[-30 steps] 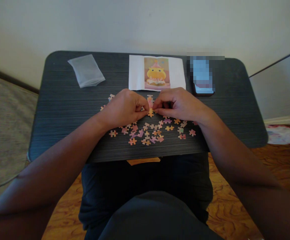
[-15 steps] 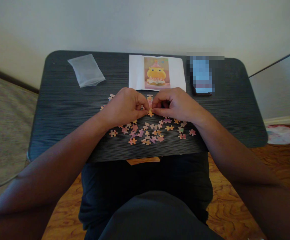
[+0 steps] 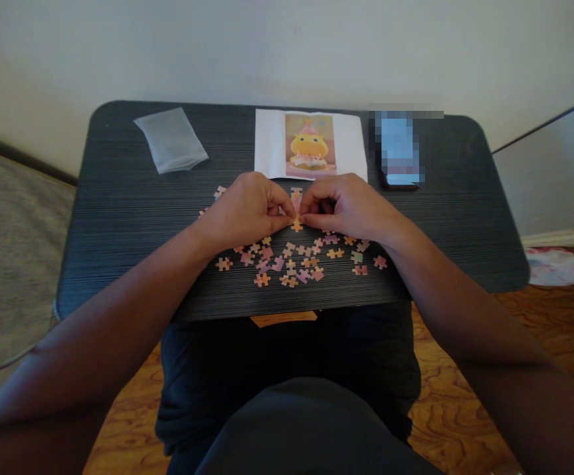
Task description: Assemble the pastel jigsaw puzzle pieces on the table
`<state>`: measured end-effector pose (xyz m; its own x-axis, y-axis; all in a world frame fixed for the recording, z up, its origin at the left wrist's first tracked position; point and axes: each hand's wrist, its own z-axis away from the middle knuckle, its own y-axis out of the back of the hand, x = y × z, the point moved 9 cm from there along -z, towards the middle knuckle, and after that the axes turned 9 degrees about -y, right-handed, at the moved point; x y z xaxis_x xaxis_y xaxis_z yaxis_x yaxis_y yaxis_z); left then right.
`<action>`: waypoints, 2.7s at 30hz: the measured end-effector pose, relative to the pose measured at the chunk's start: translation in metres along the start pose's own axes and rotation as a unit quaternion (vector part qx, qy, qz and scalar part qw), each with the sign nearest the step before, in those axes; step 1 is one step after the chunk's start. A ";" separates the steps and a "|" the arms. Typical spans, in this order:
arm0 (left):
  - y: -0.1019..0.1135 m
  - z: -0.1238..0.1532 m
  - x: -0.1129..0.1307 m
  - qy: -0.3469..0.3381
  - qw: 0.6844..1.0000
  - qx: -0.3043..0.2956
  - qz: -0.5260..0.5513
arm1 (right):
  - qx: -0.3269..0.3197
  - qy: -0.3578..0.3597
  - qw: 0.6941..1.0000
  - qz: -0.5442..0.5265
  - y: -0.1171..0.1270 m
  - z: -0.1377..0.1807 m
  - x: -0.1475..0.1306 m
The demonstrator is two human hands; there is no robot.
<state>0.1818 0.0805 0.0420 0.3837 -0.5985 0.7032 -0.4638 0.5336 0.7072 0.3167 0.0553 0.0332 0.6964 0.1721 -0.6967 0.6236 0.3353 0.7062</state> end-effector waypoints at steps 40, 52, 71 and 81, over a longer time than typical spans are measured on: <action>0.022 0.010 -0.014 0.039 0.996 -0.022 -0.071 | -0.002 0.007 0.999 -0.038 0.016 0.004 0.017; 0.018 0.009 -0.011 0.027 0.996 -0.031 -0.076 | 0.018 0.041 0.999 0.011 0.015 0.005 0.010; 0.012 0.007 -0.007 0.015 0.995 -0.041 -0.088 | 0.043 0.043 0.995 0.078 0.005 0.003 0.001; 0.009 0.007 -0.009 0.014 0.998 -0.037 -0.058 | 0.049 0.054 0.996 0.053 0.005 0.002 0.000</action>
<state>0.1682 0.0864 0.0416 0.4541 -0.6420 0.6178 -0.3545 0.5059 0.7864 0.3206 0.0551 0.0368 0.7206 0.3022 -0.6240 0.5848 0.2185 0.7812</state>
